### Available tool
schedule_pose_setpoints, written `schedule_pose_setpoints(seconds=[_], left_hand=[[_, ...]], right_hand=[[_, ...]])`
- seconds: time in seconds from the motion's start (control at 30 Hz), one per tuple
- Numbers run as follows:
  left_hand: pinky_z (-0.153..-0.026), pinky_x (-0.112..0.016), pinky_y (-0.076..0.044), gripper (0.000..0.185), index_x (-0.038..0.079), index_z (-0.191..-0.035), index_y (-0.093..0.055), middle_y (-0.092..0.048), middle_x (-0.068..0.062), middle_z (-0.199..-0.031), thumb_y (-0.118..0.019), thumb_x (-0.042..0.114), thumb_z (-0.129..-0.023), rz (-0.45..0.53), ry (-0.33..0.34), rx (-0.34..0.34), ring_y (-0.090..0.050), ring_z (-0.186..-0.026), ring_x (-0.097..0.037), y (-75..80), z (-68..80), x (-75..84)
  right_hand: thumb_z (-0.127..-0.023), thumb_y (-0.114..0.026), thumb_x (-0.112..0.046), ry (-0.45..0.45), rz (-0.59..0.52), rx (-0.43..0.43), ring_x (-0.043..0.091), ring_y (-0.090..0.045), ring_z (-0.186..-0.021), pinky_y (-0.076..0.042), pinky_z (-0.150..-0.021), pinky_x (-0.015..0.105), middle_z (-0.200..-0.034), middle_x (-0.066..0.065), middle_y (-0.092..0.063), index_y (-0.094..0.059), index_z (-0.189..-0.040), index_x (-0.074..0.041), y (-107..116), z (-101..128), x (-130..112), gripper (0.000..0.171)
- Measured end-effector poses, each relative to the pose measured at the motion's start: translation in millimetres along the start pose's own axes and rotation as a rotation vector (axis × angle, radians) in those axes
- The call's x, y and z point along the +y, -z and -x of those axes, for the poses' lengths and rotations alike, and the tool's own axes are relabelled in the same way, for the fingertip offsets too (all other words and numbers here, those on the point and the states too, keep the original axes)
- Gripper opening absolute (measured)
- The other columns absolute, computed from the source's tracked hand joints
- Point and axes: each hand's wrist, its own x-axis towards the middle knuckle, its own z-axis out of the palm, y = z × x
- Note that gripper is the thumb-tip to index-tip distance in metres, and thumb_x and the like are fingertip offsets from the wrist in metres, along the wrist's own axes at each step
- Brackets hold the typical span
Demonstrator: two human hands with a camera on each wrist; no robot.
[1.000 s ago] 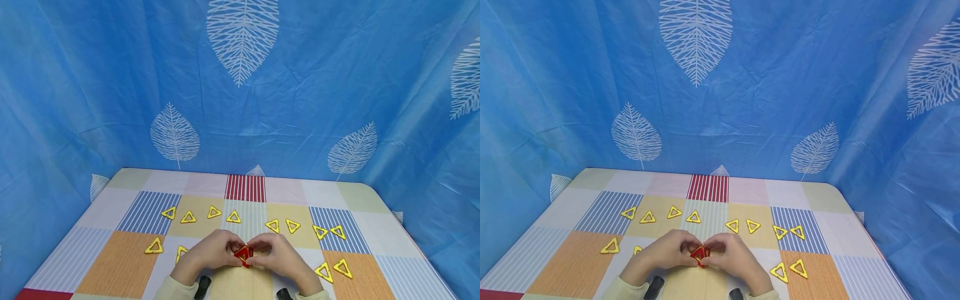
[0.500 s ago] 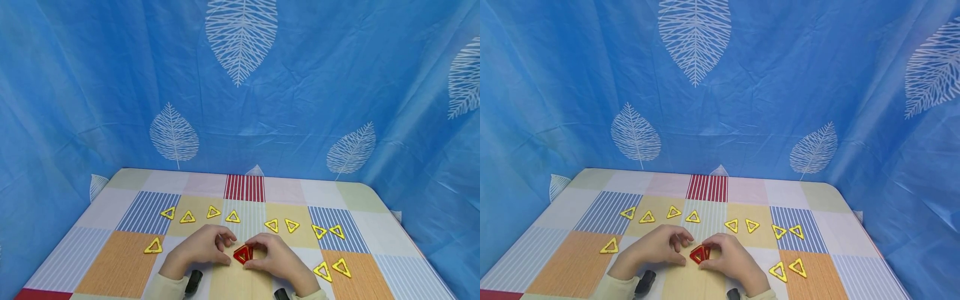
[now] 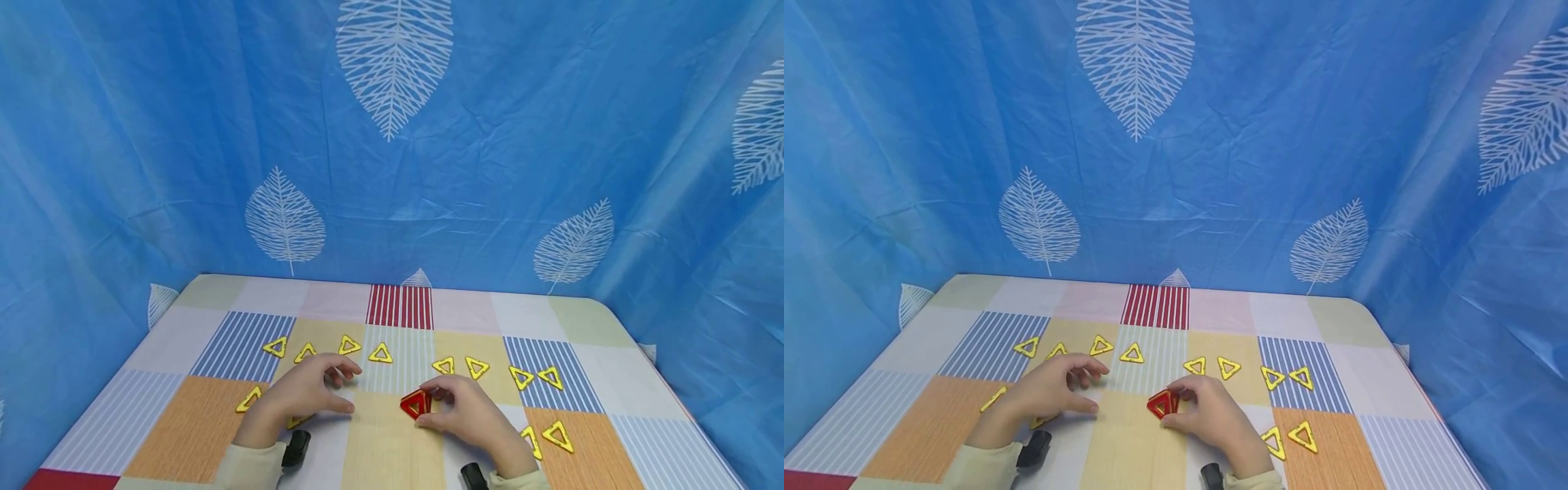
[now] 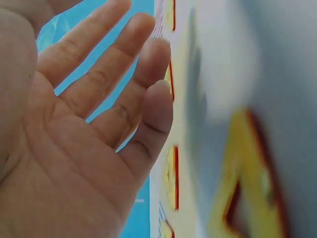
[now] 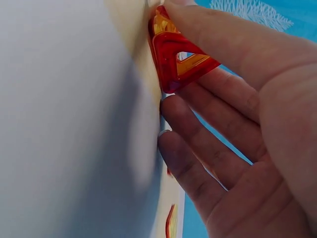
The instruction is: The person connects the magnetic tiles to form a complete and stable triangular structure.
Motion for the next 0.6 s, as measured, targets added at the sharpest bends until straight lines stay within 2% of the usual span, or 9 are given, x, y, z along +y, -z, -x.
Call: schedule_pose_setpoints(seconds=[0.13,0.23,0.4,0.6], left_hand=[[-0.082,-0.043,-0.050,0.051,0.010,-0.117,-0.071,-0.067,-0.003,-0.111,-0.093,0.015,-0.071,-0.015,-0.013,0.042,-0.060,-0.095,-0.024,8.7,6.0,-3.9],[-0.085,-0.044,-0.049,0.052,0.013,-0.116,-0.072,-0.067,0.000,-0.110,-0.094,0.017,-0.069,-0.029,0.029,0.058,-0.059,-0.096,-0.022,13.5,12.1,-8.3],[-0.091,-0.046,-0.047,0.056,0.017,-0.116,-0.072,-0.065,0.005,-0.110,-0.096,0.022,-0.066,-0.048,0.103,0.052,-0.057,-0.100,-0.020,23.2,25.9,-20.8],[-0.100,-0.052,-0.042,0.062,0.017,-0.120,-0.070,-0.064,0.004,-0.119,-0.097,0.025,-0.064,0.000,0.132,0.009,-0.056,-0.109,-0.022,38.0,43.0,-31.3]], right_hand=[[-0.074,-0.091,-0.034,-0.027,-0.008,0.009,0.016,-0.060,-0.090,-0.051,-0.079,0.036,-0.097,-0.007,-0.065,-0.074,-0.112,-0.011,3.5,1.2,1.7,0.047],[-0.074,-0.091,-0.033,-0.034,-0.009,0.017,0.017,-0.061,-0.090,-0.051,-0.079,0.036,-0.097,-0.006,-0.065,-0.073,-0.113,-0.011,5.0,1.5,1.4,0.048],[-0.075,-0.090,-0.034,-0.043,-0.008,0.016,0.016,-0.062,-0.091,-0.052,-0.080,0.037,-0.098,-0.006,-0.066,-0.073,-0.113,-0.011,5.3,2.1,2.4,0.049],[-0.075,-0.091,-0.032,-0.071,-0.031,0.018,0.016,-0.062,-0.089,-0.052,-0.078,0.035,-0.099,-0.004,-0.067,-0.073,-0.114,-0.009,7.5,3.2,5.4,0.048]])
